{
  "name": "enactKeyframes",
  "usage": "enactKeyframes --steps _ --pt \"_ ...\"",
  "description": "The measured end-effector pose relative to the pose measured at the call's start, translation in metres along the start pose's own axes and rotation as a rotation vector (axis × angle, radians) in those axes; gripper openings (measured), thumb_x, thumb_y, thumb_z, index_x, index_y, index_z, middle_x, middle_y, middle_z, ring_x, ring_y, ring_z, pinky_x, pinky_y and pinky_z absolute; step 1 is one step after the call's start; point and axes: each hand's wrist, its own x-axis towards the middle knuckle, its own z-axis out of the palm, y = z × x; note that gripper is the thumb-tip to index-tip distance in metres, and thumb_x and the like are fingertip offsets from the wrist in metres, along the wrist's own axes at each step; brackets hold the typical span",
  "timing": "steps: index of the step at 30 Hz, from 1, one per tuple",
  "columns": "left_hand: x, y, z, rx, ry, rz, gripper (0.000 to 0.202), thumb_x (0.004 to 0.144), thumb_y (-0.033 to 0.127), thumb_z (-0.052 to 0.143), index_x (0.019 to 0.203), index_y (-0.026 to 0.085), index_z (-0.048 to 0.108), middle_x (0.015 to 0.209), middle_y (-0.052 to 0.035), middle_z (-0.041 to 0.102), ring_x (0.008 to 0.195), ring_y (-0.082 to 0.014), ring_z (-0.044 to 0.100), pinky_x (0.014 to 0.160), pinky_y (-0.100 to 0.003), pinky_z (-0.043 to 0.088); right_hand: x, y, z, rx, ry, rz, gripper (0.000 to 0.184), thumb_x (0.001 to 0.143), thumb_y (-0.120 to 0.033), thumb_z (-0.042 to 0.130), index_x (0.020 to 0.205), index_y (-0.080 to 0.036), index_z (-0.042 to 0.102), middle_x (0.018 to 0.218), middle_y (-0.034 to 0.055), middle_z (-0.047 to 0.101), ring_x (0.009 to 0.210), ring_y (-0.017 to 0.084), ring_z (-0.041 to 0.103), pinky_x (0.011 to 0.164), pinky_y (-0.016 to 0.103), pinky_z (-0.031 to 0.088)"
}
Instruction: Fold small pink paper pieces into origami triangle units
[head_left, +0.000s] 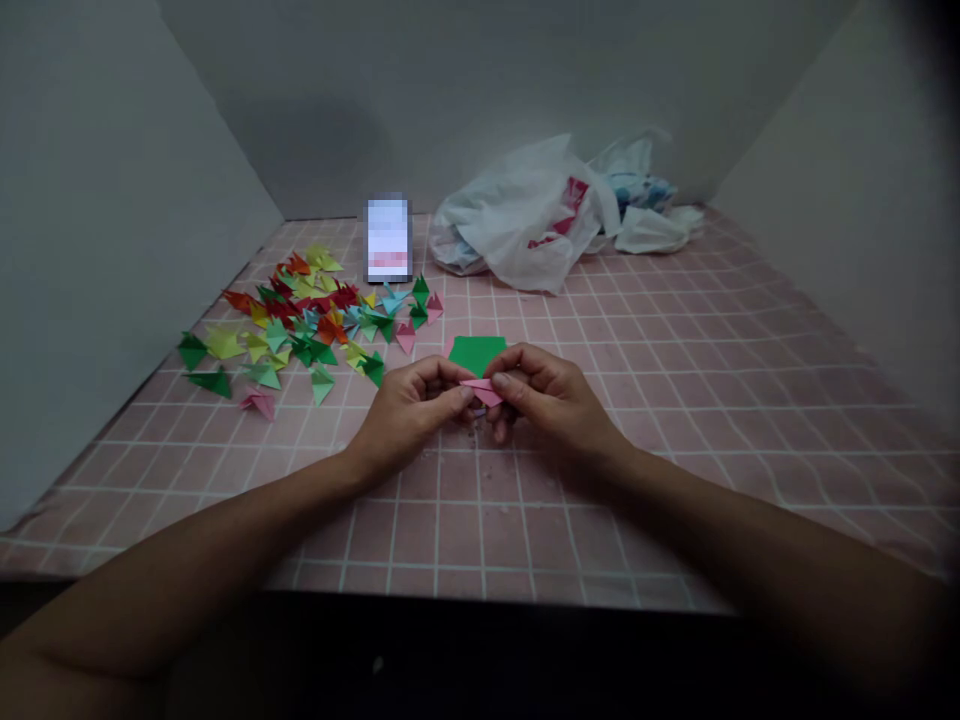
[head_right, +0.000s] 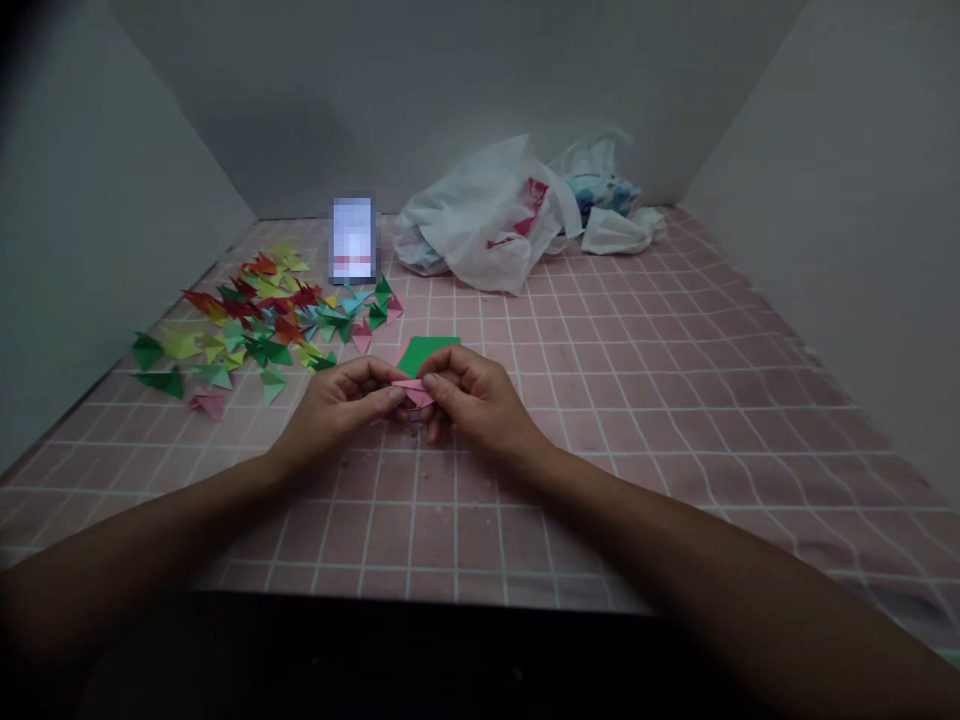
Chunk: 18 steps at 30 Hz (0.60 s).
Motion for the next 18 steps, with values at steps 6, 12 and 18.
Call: enactKeyframes --steps 6,12,18 --pt "0.0021 -0.0031 -0.0003 -0.050 0.045 0.043 0.020 0.078 0.026 0.078 0.088 0.017 0.064 0.074 0.0007 0.071 0.066 -0.0126 0.070 0.064 -0.024 0.059 0.0009 0.0019 -0.0016 0.029 -0.032 -0.007 0.017 0.092 -0.031 0.068 0.097 -0.019 0.058 0.064 -0.0054 0.066 0.047 0.009 0.063 0.049 0.021 0.051" --pt "0.0023 -0.0007 0.0002 -0.053 0.069 0.033 0.023 0.079 0.031 0.079 0.084 0.017 0.062 0.071 0.0003 0.071 0.064 -0.0131 0.070 0.063 -0.025 0.060 -0.0012 -0.0009 0.0003 0.035 -0.074 0.028 0.027 0.089 -0.036 0.075 0.105 -0.018 0.062 0.074 -0.0028 0.069 0.057 0.010 0.065 0.055 0.023 0.054" --pt "0.0011 -0.0027 0.0008 0.070 0.067 0.105 0.021 0.078 0.028 0.080 0.083 0.017 0.063 0.074 -0.0010 0.070 0.067 -0.0131 0.069 0.064 -0.024 0.058 -0.0019 -0.0002 0.0000 0.025 -0.047 0.016 0.021 0.088 -0.031 0.076 0.098 -0.020 0.062 0.068 -0.0044 0.067 0.057 0.011 0.064 0.056 0.024 0.053"
